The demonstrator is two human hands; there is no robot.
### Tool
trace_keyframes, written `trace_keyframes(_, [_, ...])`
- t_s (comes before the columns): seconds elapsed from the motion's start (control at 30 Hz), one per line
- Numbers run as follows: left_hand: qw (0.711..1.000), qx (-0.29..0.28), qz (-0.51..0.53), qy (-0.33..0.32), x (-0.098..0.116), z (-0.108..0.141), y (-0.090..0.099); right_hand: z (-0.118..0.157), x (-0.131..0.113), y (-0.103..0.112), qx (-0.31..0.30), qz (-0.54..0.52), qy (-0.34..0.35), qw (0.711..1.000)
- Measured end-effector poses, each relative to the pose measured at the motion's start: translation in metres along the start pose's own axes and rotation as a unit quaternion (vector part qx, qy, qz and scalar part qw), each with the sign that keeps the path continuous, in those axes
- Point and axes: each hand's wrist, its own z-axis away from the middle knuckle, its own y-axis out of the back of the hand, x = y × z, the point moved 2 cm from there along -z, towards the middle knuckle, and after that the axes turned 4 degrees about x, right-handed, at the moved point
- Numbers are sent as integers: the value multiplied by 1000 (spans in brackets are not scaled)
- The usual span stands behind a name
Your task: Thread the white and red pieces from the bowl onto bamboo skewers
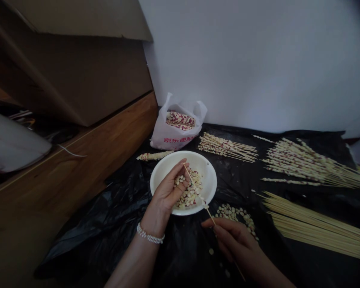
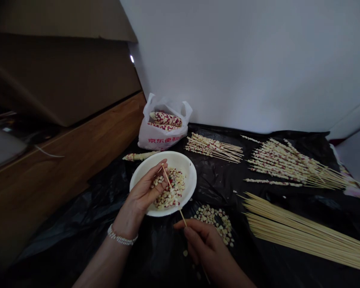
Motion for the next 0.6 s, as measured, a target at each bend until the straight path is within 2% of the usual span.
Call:
trace_keyframes(0.23, [1000,-7,-5,-1,0,2,0,-1,-4,-1,-1,9,7,1000])
trace_keyframes(0.43, [1000,-6,0,1,0,4,-2,-1,3,-2,5,-4,12,1000])
trace_keyframes(0.6, [999,-44,-20,20,-7,6,-2,0,2,-1,19,-12,12,1000])
